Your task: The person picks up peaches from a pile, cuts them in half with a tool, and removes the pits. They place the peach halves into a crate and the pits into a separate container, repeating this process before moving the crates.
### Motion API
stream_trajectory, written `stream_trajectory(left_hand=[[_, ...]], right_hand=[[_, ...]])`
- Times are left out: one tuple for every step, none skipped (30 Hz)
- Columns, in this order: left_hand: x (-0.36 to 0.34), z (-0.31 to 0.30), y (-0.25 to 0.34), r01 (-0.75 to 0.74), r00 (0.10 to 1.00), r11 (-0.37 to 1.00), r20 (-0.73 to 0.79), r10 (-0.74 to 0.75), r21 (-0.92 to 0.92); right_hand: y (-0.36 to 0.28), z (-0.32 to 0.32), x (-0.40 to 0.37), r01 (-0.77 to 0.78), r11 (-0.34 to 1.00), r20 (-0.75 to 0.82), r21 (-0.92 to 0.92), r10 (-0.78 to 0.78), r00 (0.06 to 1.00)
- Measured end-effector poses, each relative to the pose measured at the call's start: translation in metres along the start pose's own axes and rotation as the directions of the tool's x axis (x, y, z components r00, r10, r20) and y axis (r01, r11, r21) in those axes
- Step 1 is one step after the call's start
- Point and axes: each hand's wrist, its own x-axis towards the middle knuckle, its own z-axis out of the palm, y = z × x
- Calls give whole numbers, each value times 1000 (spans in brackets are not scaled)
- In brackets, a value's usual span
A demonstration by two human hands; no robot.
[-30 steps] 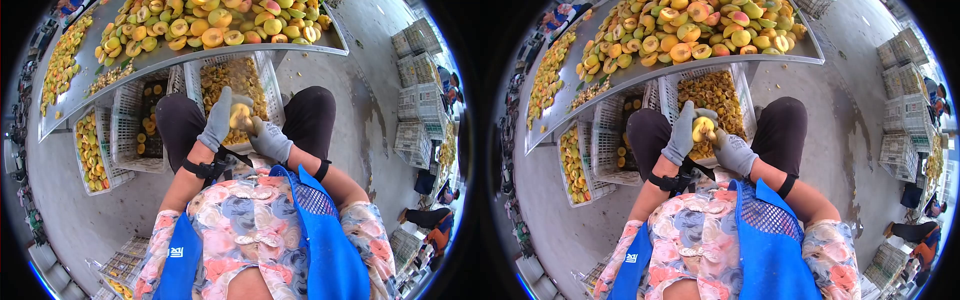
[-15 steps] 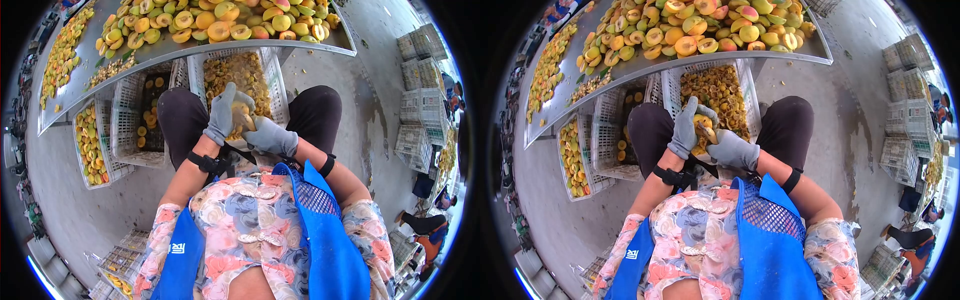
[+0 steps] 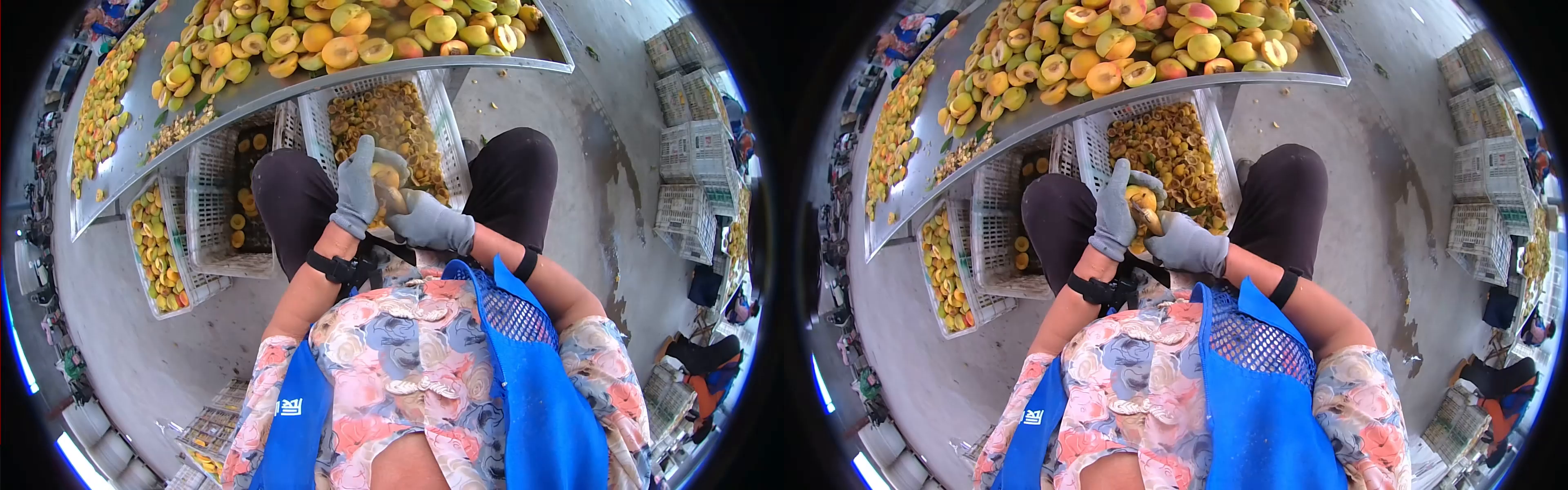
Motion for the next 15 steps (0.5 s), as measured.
stream_trajectory(left_hand=[[-2, 1, 0, 6, 1000, 999, -3, -6, -39], [-3, 2, 1, 11, 1000, 997, -5, -11, -77], [-2, 2, 0, 19, 999, 993, -40, -24, -113], [1, 2, -3, 23, 997, 989, -72, -34, -149], [4, 4, -5, 24, 994, 982, -103, -44, -186], [7, 4, -6, 53, 983, 973, -157, -90, -223], [11, 5, -7, 54, 979, 970, -179, -99, -239], [14, 6, -8, 56, 973, 964, -204, -111, -259], [15, 4, -9, 58, 965, 959, -231, -126, -277], [22, -3, -17, 49, 972, 959, -209, -111, -279], [23, -5, -17, 52, 970, 958, -215, -116, -283], [25, -5, -19, 56, 968, 956, -218, -122, -288], [27, -7, -19, 56, 967, 954, -223, -125, -293], [25, -6, -18, 55, 962, 958, -242, -126, -280], [23, -5, -16, 51, 957, 962, -262, -125, -270]], right_hand=[[3, 4, 1, 43, 996, -66, -76, -48, 997], [5, 6, 1, 80, 985, -129, -155, -100, 987], [5, 8, 0, 77, 980, -158, -184, -107, 982], [4, 9, -1, 75, 974, -189, -215, -117, 975], [2, 8, -1, 72, 966, -220, -247, -128, 967], [2, 8, 0, 68, 970, -216, -235, -120, 969], [5, 10, 4, 84, 962, -245, -258, -149, 958], [8, 12, 6, 96, 954, -269, -283, -176, 947], [11, 15, 9, 109, 946, -290, -305, -201, 936], [13, 17, 10, 111, 940, -295, -323, -212, 932], [16, 19, 11, 121, 935, -307, -334, -229, 924], [21, 22, 13, 128, 930, -321, -345, -245, 915], [23, 24, 15, 138, 923, -331, -360, -264, 906], [21, 25, 14, 118, 936, -349, -330, -237, 907], [18, 26, 14, 101, 947, -363, -304, -213, 907]])
